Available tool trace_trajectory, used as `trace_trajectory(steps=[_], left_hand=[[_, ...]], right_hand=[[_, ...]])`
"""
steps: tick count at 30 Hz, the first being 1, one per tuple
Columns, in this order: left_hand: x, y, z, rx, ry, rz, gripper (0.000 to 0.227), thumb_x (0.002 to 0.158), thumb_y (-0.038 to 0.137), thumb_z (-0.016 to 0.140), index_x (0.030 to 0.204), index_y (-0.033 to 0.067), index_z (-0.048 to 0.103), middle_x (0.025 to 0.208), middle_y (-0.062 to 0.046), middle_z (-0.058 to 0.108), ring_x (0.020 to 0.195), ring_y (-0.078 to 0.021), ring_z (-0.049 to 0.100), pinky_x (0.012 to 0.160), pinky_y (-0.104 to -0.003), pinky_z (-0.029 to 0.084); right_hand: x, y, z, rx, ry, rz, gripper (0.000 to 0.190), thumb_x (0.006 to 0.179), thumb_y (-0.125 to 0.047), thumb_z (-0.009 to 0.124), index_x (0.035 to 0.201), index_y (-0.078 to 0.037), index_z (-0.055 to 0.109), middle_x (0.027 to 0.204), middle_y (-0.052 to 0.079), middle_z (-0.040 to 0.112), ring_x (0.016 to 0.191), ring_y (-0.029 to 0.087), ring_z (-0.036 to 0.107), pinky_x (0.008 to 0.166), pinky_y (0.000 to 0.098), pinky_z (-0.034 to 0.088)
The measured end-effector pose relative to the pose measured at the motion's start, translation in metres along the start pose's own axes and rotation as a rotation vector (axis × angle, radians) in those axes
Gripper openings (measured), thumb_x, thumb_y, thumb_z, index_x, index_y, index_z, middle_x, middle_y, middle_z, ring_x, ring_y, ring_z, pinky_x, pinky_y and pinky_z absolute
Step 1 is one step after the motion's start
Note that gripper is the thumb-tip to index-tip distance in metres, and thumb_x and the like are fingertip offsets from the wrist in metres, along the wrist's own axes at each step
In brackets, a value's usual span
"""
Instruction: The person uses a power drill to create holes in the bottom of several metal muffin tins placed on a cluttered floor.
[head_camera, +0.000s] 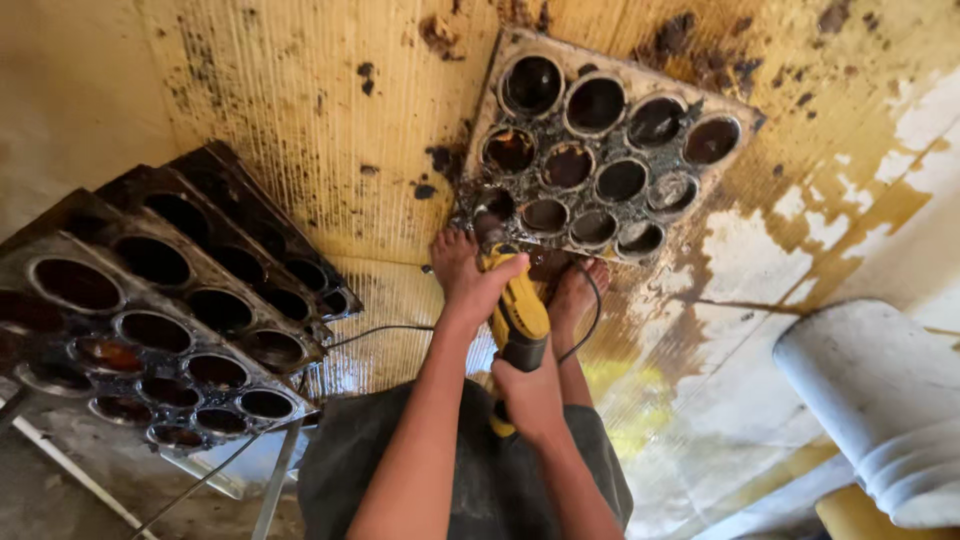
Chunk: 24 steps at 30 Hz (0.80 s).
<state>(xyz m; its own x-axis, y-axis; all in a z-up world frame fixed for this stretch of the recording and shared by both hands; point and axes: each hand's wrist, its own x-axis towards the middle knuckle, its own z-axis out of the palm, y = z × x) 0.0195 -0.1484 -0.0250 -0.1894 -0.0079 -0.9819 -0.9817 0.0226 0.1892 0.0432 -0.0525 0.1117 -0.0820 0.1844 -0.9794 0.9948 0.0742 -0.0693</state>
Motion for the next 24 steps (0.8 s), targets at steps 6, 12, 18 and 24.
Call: trace_trajectory(steps=[6,12,18,24], left_hand=[[0.002,-0.014,0.000,0.021,0.058,0.171,0.101,0.079,0.049,0.085,0.155,0.0023,0.037,0.148,-0.028,0.044,0.134,-0.0398,0.040,0.110,-0.048,0.033],[0.000,0.017,-0.006,0.237,0.044,0.060,0.098,0.074,0.064,0.078,0.143,-0.0012,0.054,0.145,-0.032,0.050,0.134,-0.0423,0.046,0.109,-0.050,0.033],[-0.004,0.009,-0.008,0.085,0.053,-0.059,0.112,0.067,0.067,0.077,0.151,0.0035,0.039,0.159,-0.025,0.036,0.150,-0.0410,0.029,0.121,-0.050,0.019],[-0.011,0.000,-0.007,0.310,0.126,0.244,0.111,0.069,0.056,0.086,0.153,0.0012,0.037,0.157,-0.027,0.039,0.146,-0.0401,0.034,0.117,-0.046,0.026]], right_hand=[[-0.010,-0.001,0.006,-0.151,0.111,-0.749,0.074,0.071,0.007,0.063,0.141,0.005,0.042,0.117,0.012,0.060,0.103,0.021,0.059,0.086,0.0339,0.048],[-0.004,-0.013,0.004,-0.039,0.043,-0.331,0.063,0.072,0.000,0.066,0.133,-0.002,0.051,0.093,0.006,0.062,0.070,0.015,0.060,0.060,0.0305,0.052],[-0.019,-0.037,0.011,-0.020,-0.028,-0.195,0.052,0.075,-0.001,0.064,0.126,0.001,0.050,0.086,0.009,0.060,0.066,0.017,0.062,0.057,0.0313,0.052],[-0.033,-0.015,0.022,0.049,0.124,-0.037,0.051,0.073,-0.002,0.067,0.121,-0.007,0.050,0.079,0.008,0.059,0.061,0.020,0.057,0.054,0.0342,0.048]])
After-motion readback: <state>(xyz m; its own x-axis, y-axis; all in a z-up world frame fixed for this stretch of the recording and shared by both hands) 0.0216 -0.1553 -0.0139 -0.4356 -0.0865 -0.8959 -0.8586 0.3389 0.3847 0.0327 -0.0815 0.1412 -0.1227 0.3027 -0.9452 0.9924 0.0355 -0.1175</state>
